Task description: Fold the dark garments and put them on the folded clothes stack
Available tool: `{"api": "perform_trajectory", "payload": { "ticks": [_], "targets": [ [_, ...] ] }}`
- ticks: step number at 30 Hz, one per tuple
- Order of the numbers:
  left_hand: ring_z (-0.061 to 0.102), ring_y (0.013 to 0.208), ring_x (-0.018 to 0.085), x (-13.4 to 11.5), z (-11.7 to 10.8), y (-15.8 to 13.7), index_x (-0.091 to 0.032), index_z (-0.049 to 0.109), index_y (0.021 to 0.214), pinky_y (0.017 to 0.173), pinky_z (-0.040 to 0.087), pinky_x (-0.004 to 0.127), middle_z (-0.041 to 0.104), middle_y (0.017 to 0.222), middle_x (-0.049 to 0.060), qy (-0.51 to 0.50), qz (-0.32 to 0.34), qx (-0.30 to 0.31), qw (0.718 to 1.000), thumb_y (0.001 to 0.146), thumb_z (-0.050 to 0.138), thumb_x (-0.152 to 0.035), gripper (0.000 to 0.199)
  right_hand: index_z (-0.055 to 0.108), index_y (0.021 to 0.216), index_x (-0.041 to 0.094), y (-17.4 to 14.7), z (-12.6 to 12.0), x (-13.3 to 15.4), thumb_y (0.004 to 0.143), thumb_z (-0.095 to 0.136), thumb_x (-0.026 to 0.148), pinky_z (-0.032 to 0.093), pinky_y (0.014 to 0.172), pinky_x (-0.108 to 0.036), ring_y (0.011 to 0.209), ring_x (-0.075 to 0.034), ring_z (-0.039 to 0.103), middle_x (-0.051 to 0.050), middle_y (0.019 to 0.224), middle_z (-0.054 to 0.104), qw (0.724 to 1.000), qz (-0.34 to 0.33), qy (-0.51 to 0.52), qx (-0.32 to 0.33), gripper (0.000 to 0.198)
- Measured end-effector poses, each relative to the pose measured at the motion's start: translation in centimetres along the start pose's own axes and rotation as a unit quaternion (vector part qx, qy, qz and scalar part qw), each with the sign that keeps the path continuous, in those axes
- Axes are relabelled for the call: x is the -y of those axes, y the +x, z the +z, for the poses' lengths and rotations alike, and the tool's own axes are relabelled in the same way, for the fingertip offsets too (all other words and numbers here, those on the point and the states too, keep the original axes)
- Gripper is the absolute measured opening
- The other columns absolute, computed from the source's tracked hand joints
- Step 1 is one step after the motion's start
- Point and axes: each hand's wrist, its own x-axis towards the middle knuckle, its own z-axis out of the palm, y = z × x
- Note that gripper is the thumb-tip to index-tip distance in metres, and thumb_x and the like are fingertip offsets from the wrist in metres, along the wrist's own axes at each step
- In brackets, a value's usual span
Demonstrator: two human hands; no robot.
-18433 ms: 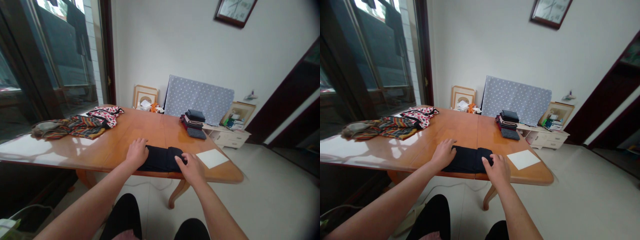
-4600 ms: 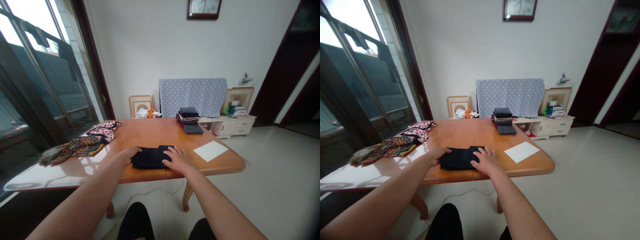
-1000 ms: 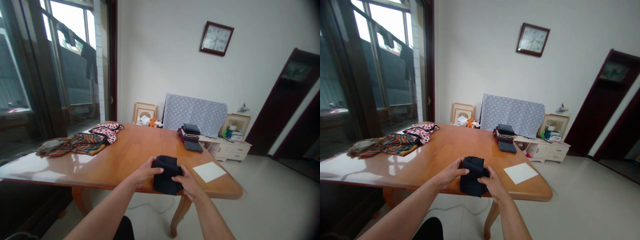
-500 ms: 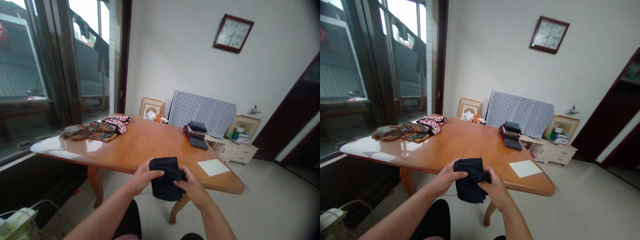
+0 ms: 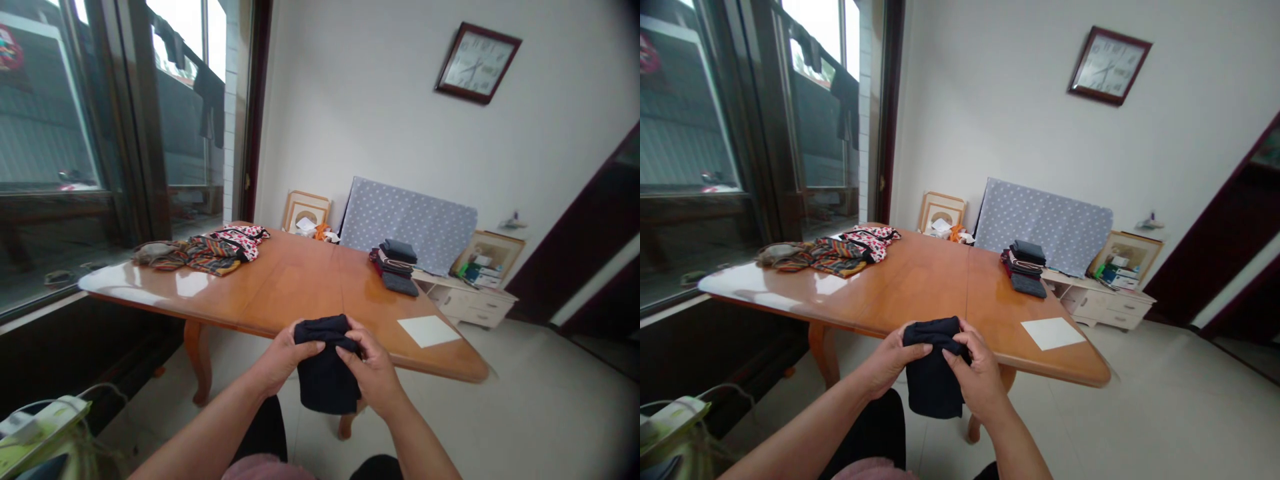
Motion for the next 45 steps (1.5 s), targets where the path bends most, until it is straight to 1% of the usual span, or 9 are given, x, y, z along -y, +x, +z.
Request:
{"api": "perform_trajectory", "payload": {
  "ticks": [4,9,13,17,25,28,31,38,45],
  "targets": [
    [0.062,0.089,0.018,0.1,0.1,-0.4,-0.017,0.067,0.105,0.084,0.044,0.029,0.069,0.097,0.004,-0.034,-0.013,0.036,0.999,0.073,0.081,-0.025,0.036,0.065,0.098,0.025,0.2,-0.2,0.0,0.086,0.068,0.041,0.032,0.111,-0.044,0.129,-0.027,0.049,-0.007,0.137,0.057,0.996,0.045,0.071,0.007,0.021],
    [0.061,0.091,0.017,0.2,0.5,-0.4,-0.017,0.064,0.107,0.086,0.044,0.029,0.069,0.1,0.005,-0.058,-0.006,0.023,0.998,0.077,0.078,-0.023,0.033,0.06,0.101,0.025,0.2,0.0,0.2,0.084,0.069,0.047,0.047,0.091,-0.036,0.1,-0.023,0.061,-0.003,0.104,0.067,0.989,0.096,0.108,-0.018,0.029],
    [0.061,0.095,0.019,0.3,0.9,-0.4,-0.016,0.062,0.111,0.087,0.044,0.031,0.068,0.105,0.008,-0.065,0.0,0.015,0.998,0.08,0.075,-0.025,0.035,0.055,0.121,0.026,0.1,0.4,0.1,0.081,0.072,0.051,0.048,0.092,-0.039,0.106,-0.025,0.061,-0.005,0.112,0.067,0.975,0.151,0.159,-0.033,0.05],
    [0.06,0.091,0.018,0.2,0.5,-0.7,-0.017,0.062,0.108,0.083,0.044,0.028,0.067,0.099,0.006,-0.032,0.0,0.013,0.999,0.078,0.077,-0.027,0.035,0.062,0.114,0.023,0.0,0.0,0.6,0.082,0.07,0.052,0.049,0.093,-0.04,0.107,-0.027,0.062,-0.007,0.111,0.069,0.968,0.158,0.19,0.033,0.044],
    [0.061,0.095,0.022,-2.8,0.0,-1.1,-0.02,0.061,0.119,0.079,0.045,0.029,0.066,0.106,0.006,0.185,0.006,0.13,0.974,0.07,0.083,-0.034,0.055,0.065,0.107,0.023,0.3,-2.3,2.5,0.085,0.066,0.05,0.049,0.082,-0.034,0.095,-0.024,0.062,-0.003,0.101,0.07,0.991,0.075,0.042,0.101,0.035],
    [0.06,0.1,0.026,-3.4,0.7,-0.9,-0.021,0.062,0.123,0.083,0.045,0.03,0.066,0.111,0.007,0.29,0.04,0.126,0.948,0.063,0.087,-0.036,0.067,0.065,0.108,0.024,-0.1,-2.3,3.2,0.085,0.066,0.048,0.048,0.078,-0.033,0.089,-0.023,0.063,-0.002,0.096,0.07,0.992,0.058,-0.016,0.114,0.033],
    [0.06,0.09,0.023,-3.1,1.5,-0.7,-0.02,0.066,0.113,0.075,0.044,0.028,0.067,0.098,0.005,0.341,0.053,0.099,0.933,0.067,0.083,-0.041,0.053,0.065,0.109,0.026,-0.6,-1.9,3.8,0.083,0.069,0.046,0.048,0.077,-0.034,0.087,-0.024,0.064,-0.003,0.094,0.071,0.989,0.063,-0.067,0.117,0.033],
    [0.056,0.071,0.015,-1.5,2.1,-1.1,-0.018,0.066,0.094,0.061,0.039,0.023,0.064,0.082,0.002,0.222,-0.005,0.086,0.971,0.082,0.071,-0.043,0.028,0.053,0.13,0.026,-1.0,-2.4,2.6,0.078,0.074,0.048,0.046,0.093,-0.042,0.109,-0.027,0.061,-0.008,0.118,0.066,0.986,0.092,0.005,0.141,0.06],
    [0.067,0.089,0.02,-1.7,1.5,-1.0,-0.018,0.067,0.105,0.083,0.05,0.031,0.071,0.1,0.007,0.033,-0.059,-0.001,0.998,0.08,0.074,-0.046,0.037,0.053,0.13,0.024,-1.5,-5.0,2.6,0.089,0.055,0.063,0.043,0.1,-0.045,0.114,-0.026,0.06,-0.009,0.117,0.066,0.974,0.168,0.132,0.08,0.057]
  ]
}}
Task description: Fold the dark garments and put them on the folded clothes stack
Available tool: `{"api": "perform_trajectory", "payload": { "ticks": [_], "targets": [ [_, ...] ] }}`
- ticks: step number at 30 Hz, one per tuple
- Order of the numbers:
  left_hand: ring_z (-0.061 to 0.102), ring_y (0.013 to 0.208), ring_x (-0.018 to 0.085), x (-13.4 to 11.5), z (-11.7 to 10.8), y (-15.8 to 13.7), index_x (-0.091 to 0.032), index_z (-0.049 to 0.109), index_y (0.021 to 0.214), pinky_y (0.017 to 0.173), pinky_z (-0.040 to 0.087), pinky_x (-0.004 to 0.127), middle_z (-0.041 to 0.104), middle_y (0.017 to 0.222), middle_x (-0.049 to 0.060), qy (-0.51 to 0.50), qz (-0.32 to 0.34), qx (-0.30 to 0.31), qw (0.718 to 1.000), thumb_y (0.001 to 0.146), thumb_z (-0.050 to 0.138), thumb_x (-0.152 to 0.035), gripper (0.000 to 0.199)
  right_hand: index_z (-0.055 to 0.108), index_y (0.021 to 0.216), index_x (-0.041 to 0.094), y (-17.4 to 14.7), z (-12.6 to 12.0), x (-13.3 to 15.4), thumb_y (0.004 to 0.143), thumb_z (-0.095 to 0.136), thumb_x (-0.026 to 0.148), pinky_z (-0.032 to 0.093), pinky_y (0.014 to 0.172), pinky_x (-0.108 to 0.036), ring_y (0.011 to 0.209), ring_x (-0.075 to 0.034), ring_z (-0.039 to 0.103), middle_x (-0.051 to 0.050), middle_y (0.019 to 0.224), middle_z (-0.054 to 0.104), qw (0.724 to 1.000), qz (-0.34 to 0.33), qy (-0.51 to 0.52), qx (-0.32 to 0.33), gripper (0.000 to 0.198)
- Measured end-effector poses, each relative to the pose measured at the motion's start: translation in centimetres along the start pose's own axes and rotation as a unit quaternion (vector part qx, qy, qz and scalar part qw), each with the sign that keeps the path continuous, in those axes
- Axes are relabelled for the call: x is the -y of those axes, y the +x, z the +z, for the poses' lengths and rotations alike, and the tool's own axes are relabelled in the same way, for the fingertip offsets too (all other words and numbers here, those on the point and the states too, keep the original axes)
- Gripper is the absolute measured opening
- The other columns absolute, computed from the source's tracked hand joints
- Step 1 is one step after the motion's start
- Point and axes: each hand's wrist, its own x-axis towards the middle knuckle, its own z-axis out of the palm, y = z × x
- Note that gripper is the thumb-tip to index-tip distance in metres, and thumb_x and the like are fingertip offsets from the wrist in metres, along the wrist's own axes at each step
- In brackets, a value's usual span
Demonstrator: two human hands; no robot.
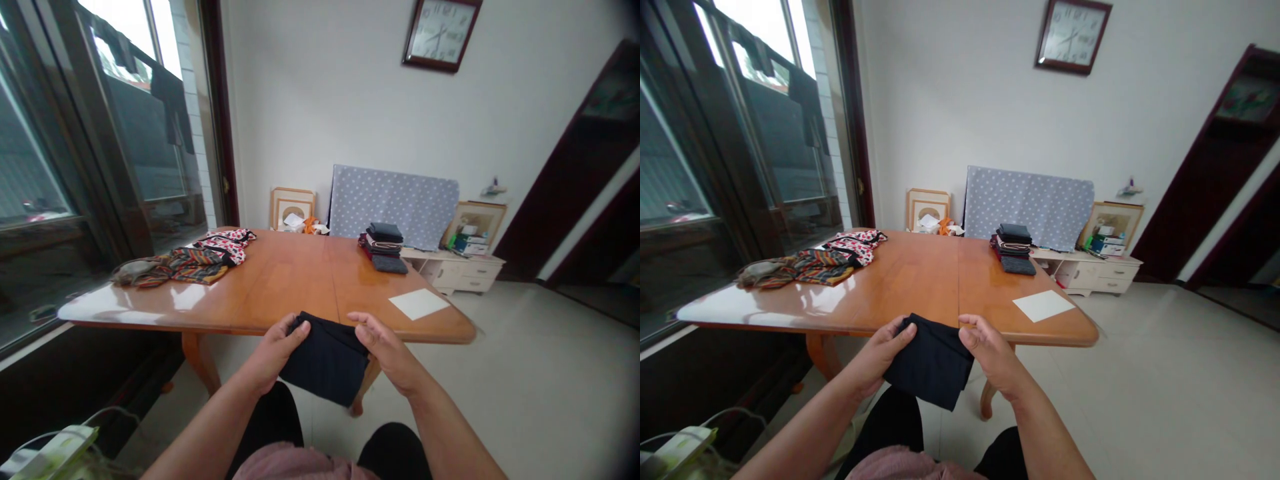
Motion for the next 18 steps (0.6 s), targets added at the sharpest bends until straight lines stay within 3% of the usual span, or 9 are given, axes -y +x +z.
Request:
{"api": "perform_trajectory", "payload": {
  "ticks": [5,8,11,14,18],
  "targets": [
    [0.07,0.089,0.022,-0.5,-0.3,0.2,-0.018,0.066,0.11,0.087,0.052,0.033,0.073,0.101,0.009,-0.053,0.006,-0.037,0.998,0.078,0.076,-0.046,0.044,0.05,0.135,0.026,-0.5,-0.1,-0.3,0.08,0.066,0.064,0.04,0.106,-0.046,0.13,-0.03,0.049,-0.012,0.137,0.056,0.998,-0.031,0.05,0.016,0.069],
    [0.07,0.093,0.021,-0.6,-0.5,0.3,-0.017,0.066,0.113,0.088,0.053,0.032,0.074,0.102,0.009,-0.067,0.006,-0.047,0.997,0.08,0.076,-0.043,0.044,0.042,0.142,0.027,-0.6,0.5,-0.9,0.075,0.076,0.057,0.042,0.104,-0.046,0.126,-0.029,0.053,-0.013,0.142,0.053,0.996,-0.047,0.068,0.019,0.08],
    [0.071,0.093,0.022,-0.5,-0.6,0.3,-0.017,0.064,0.116,0.086,0.054,0.033,0.074,0.102,0.009,-0.077,0.004,-0.055,0.996,0.08,0.075,-0.043,0.045,0.041,0.143,0.028,-0.5,1.2,-1.3,0.073,0.08,0.05,0.045,0.101,-0.046,0.117,-0.028,0.059,-0.012,0.141,0.053,0.997,-0.06,0.027,-0.026,0.083],
    [0.071,0.09,0.022,-0.4,-0.7,0.3,-0.018,0.064,0.113,0.084,0.055,0.033,0.074,0.101,0.008,-0.08,0.003,-0.065,0.995,0.079,0.076,-0.045,0.046,0.047,0.138,0.029,-0.5,1.8,-1.1,0.073,0.079,0.048,0.048,0.096,-0.046,0.111,-0.027,0.062,-0.011,0.134,0.059,0.996,-0.074,-0.022,-0.049,0.075],
    [0.071,0.089,0.021,-0.5,-0.7,0.1,-0.019,0.063,0.109,0.083,0.055,0.032,0.073,0.1,0.007,-0.08,0.001,-0.06,0.995,0.079,0.076,-0.045,0.042,0.065,0.109,0.026,-0.2,2.4,-0.7,0.083,0.069,0.049,0.046,0.098,-0.041,0.116,-0.026,0.058,-0.007,0.132,0.06,0.988,-0.121,-0.054,-0.084,0.035]
  ]
}}
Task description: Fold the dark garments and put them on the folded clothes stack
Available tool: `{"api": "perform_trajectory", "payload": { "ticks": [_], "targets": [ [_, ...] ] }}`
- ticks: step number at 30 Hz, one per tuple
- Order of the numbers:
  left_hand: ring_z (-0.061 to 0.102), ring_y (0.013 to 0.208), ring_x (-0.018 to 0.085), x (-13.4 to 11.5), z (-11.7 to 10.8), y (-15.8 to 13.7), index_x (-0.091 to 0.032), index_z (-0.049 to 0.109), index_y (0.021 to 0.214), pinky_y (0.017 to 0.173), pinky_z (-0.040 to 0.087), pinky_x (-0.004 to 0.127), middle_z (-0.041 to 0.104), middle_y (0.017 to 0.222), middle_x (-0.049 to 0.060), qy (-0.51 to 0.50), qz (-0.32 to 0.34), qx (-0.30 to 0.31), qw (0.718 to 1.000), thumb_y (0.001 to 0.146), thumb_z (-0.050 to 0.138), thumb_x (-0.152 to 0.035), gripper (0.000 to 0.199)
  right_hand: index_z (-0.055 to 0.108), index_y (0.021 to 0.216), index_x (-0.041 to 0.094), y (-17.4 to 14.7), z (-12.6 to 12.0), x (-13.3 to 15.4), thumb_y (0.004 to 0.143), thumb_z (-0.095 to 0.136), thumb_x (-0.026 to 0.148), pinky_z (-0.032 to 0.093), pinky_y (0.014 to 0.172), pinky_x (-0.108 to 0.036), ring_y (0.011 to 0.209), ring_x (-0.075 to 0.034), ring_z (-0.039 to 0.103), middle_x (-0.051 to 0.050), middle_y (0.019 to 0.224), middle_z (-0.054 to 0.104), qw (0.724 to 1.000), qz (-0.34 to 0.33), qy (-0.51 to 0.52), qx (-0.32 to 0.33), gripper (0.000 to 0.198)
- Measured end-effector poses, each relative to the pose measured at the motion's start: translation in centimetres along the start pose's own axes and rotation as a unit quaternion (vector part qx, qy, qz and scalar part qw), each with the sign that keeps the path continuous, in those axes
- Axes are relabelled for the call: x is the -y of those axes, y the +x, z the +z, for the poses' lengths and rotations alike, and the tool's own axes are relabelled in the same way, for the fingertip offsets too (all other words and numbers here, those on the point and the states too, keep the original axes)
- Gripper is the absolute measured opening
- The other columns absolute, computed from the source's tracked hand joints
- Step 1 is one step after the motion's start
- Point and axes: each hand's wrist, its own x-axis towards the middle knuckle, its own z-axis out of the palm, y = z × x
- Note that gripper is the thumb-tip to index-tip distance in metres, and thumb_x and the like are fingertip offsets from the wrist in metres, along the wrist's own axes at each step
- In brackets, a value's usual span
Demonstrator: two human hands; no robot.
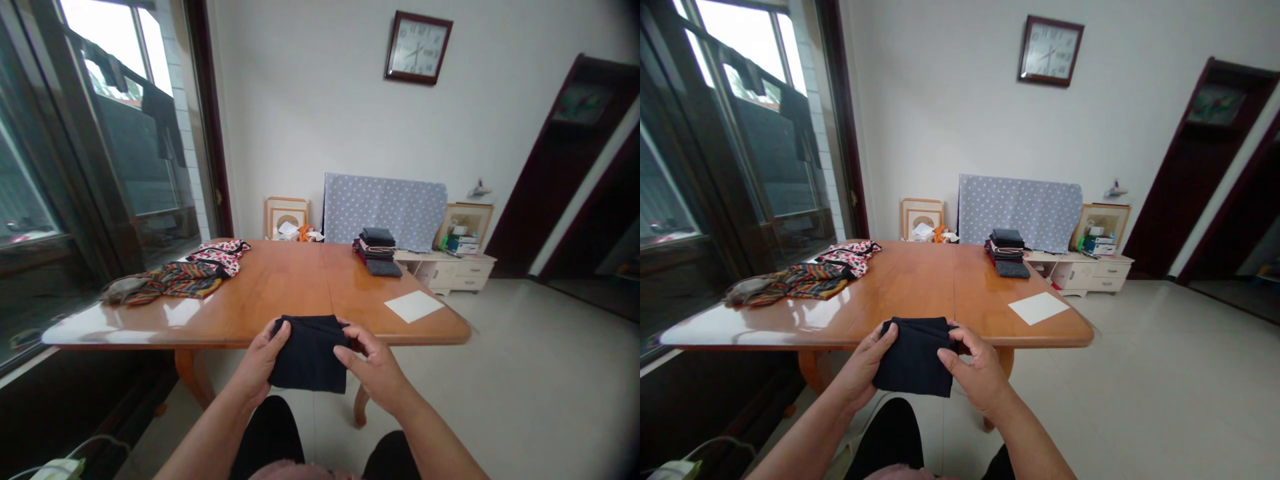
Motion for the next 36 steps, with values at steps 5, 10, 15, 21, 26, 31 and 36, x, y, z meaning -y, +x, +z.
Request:
{"api": "perform_trajectory", "payload": {
  "ticks": [5,10,15,21,26,31,36],
  "targets": [
    [0.071,0.086,0.019,-0.4,0.2,-0.1,-0.021,0.059,0.107,0.082,0.056,0.031,0.072,0.098,0.005,-0.012,0.004,0.016,1.0,0.079,0.076,-0.041,0.038,0.064,0.098,0.024,0.1,0.3,-0.1,0.089,0.062,0.049,0.05,0.084,-0.035,0.089,-0.02,0.062,-0.002,0.093,0.068,0.999,0.014,0.028,-0.022,0.027],
    [0.07,0.086,0.018,-0.5,0.2,-0.2,-0.02,0.058,0.103,0.081,0.055,0.03,0.071,0.097,0.004,-0.004,0.015,0.034,0.999,0.083,0.074,-0.038,0.032,0.05,0.132,0.029,-0.2,-0.2,0.2,0.085,0.069,0.044,0.047,0.096,-0.04,0.109,-0.024,0.061,-0.007,0.124,0.063,0.998,0.013,0.068,-0.005,0.053],
    [0.069,0.085,0.017,-0.6,0.2,-0.4,-0.021,0.058,0.104,0.08,0.055,0.029,0.07,0.098,0.004,0.015,0.016,0.047,0.999,0.081,0.075,-0.037,0.033,0.044,0.144,0.031,-0.2,-0.9,0.9,0.076,0.077,0.044,0.037,0.109,-0.05,0.129,-0.03,0.049,-0.009,0.143,0.051,0.999,-0.001,-0.041,0.034,0.076],
    [0.068,0.08,0.016,-0.5,0.4,-0.4,-0.02,0.059,0.105,0.077,0.054,0.027,0.07,0.095,0.004,0.031,0.007,0.047,0.998,0.08,0.076,-0.039,0.035,0.057,0.131,0.028,-0.4,-0.9,0.3,0.079,0.074,0.047,0.042,0.104,-0.047,0.121,-0.028,0.055,-0.009,0.131,0.059,0.998,0.017,-0.046,0.049,0.058],
    [0.064,0.078,0.014,-0.4,0.1,-0.4,-0.019,0.059,0.104,0.075,0.052,0.026,0.068,0.093,0.004,0.066,-0.01,0.083,0.994,0.085,0.071,-0.039,0.03,0.053,0.135,0.024,-0.2,-1.8,0.4,0.074,0.078,0.051,0.045,0.1,-0.045,0.119,-0.029,0.057,-0.01,0.126,0.062,0.989,0.074,-0.032,0.126,0.072],
    [0.06,0.075,0.012,-0.5,0.3,-0.3,-0.018,0.06,0.102,0.07,0.048,0.022,0.065,0.091,0.004,0.139,-0.032,0.154,0.978,0.089,0.067,-0.038,0.025,0.062,0.125,0.025,0.3,-2.6,2.1,0.073,0.079,0.048,0.048,0.096,-0.038,0.11,-0.026,0.062,-0.005,0.12,0.067,0.965,0.079,-0.037,0.248,0.059],
    [0.057,0.072,0.01,-0.7,1.0,0.8,-0.018,0.06,0.103,0.066,0.044,0.02,0.063,0.089,0.002,0.181,-0.023,0.19,0.965,0.089,0.066,-0.038,0.025,0.067,0.113,0.021,1.1,-2.2,2.1,0.073,0.078,0.043,0.05,0.077,-0.029,0.09,-0.021,0.064,-0.002,0.102,0.07,0.956,0.089,-0.054,0.274,0.046]
  ]
}}
